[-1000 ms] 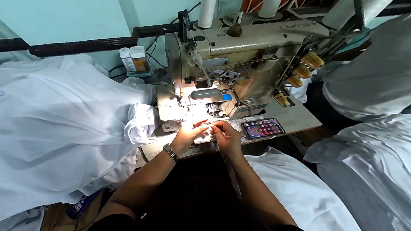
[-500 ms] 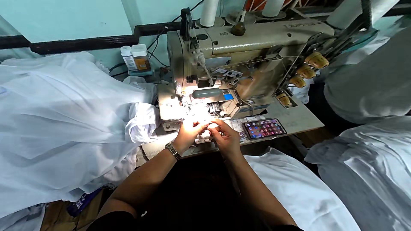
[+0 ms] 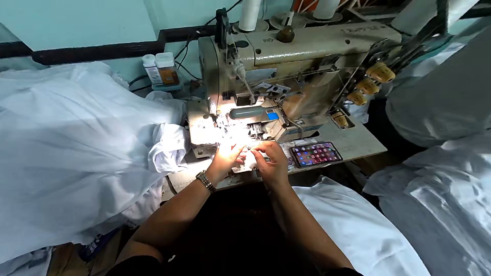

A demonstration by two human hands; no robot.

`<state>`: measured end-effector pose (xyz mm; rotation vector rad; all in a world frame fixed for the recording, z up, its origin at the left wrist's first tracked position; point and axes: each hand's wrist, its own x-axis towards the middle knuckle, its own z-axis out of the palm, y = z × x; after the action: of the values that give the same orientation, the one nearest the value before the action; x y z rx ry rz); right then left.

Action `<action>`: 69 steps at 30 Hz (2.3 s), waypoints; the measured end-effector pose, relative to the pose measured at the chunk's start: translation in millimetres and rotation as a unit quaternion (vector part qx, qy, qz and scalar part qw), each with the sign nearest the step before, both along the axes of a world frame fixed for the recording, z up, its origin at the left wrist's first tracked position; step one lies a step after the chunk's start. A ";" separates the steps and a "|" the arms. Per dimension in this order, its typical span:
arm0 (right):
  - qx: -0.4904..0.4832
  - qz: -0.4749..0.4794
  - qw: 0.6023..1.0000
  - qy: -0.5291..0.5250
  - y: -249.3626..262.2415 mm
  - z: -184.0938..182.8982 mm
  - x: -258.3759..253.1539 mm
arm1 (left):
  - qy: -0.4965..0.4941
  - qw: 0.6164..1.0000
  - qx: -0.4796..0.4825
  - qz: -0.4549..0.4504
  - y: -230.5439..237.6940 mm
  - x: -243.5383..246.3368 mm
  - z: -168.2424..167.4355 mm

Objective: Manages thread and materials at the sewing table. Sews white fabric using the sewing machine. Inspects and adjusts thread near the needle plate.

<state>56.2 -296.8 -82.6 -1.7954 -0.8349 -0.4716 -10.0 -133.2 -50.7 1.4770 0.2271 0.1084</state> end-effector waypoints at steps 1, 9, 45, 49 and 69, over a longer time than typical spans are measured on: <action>-0.004 -0.006 1.000 0.001 -0.7 0.3 1.5 | 0.007 1.000 0.001 -0.008 2.0 -2.1 -0.2; -0.064 -0.105 0.992 0.015 -3.9 7.3 25.7 | -0.144 0.973 0.179 0.034 33.8 -50.6 -17.8; -0.143 -0.185 0.968 0.090 19.0 13.2 57.1 | -0.148 0.878 0.407 0.201 84.4 -105.3 -77.8; -0.148 -0.181 0.967 0.098 22.1 13.6 58.0 | -0.151 0.880 0.404 0.197 85.5 -105.1 -79.2; -0.201 -0.187 0.958 0.081 12.2 36.2 34.0 | -0.158 0.881 0.404 0.190 86.2 -105.4 -80.7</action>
<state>90.2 -284.7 -46.4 -2.3536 -0.4961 -0.4053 -115.4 -47.0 -131.4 2.1942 0.2111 0.8418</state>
